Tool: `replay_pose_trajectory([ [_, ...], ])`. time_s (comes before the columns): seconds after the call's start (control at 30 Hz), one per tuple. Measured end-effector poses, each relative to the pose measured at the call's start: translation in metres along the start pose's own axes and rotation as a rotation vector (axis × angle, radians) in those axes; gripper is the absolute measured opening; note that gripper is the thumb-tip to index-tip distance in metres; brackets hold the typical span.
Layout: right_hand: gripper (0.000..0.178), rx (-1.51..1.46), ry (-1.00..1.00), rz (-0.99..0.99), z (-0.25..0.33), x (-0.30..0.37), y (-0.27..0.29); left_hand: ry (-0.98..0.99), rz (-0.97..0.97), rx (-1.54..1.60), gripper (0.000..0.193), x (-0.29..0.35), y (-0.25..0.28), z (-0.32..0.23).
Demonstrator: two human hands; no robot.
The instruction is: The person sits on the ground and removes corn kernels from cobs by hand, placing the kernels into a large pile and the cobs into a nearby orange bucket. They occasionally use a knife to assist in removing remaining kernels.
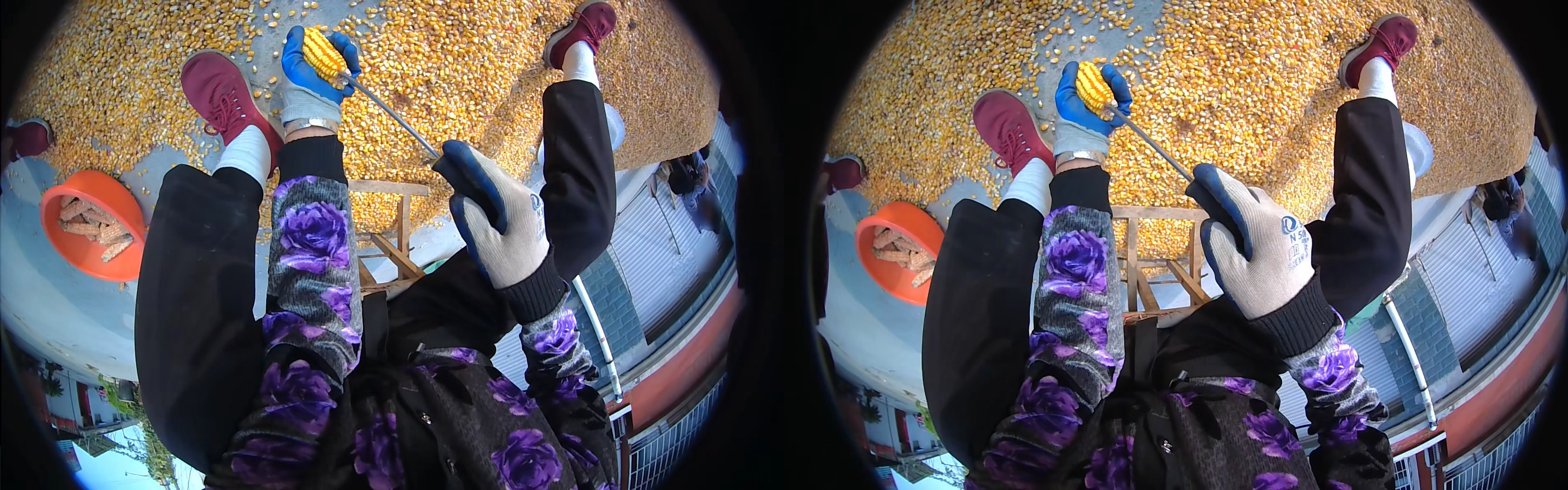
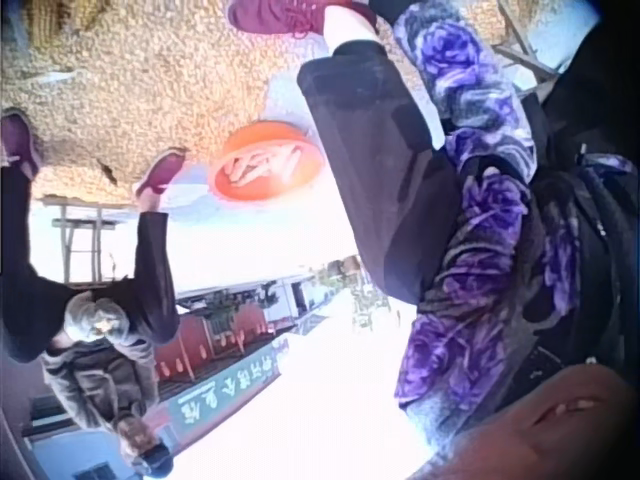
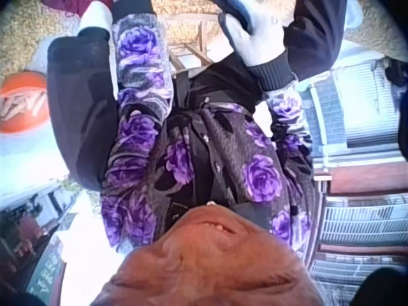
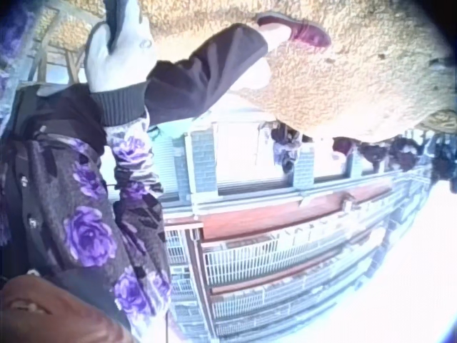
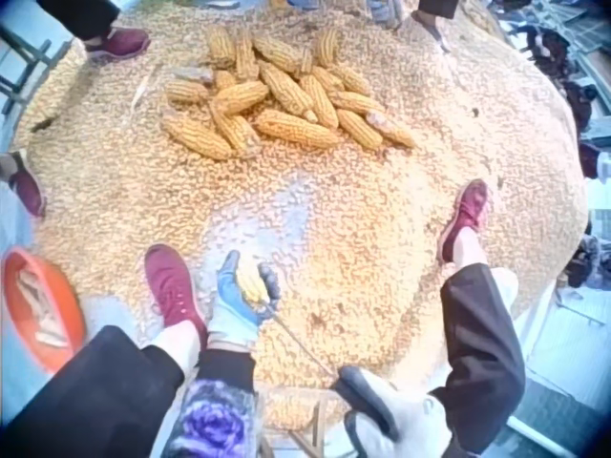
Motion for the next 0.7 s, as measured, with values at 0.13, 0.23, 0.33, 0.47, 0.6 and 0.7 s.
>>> replay_pose_trajectory([
  [0.13, 0.043, 0.073, -0.035, 0.031, -0.001, -0.003, 0.003, -0.016, -0.026, -0.009, 0.046, -0.001, 0.006, 0.007],
  [0.23, 0.043, 0.240, -0.053, 0.044, 0.009, -0.002, 0.006, -0.070, 0.081, -0.095, 0.044, -0.003, 0.006, 0.005],
  [0.33, 0.043, 0.339, 0.063, -0.028, 0.012, 0.003, 0.002, -0.028, 0.008, -0.174, 0.043, 0.000, -0.003, 0.002],
  [0.47, 0.048, 0.148, 0.074, -0.010, 0.018, 0.006, 0.001, -0.015, -0.161, -0.290, 0.051, 0.002, -0.015, 0.007],
  [0.6, 0.053, -0.581, -0.110, 0.034, 0.002, 0.007, -0.004, 0.024, -0.152, -0.319, 0.053, 0.000, -0.014, 0.006],
  [0.7, 0.056, -0.859, -0.369, 0.042, -0.002, 0.000, -0.006, 0.075, 0.059, -0.338, 0.050, 0.001, -0.008, 0.003],
])
Point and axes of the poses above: each hand's wrist, its own x-axis away from the middle knuckle, its own y-axis out of the back of the hand, z = x × y, the point moved 4 cm from there along -x, towards the middle knuckle, and after that the axes turned 1 degree about z, right-handed, at the moved point
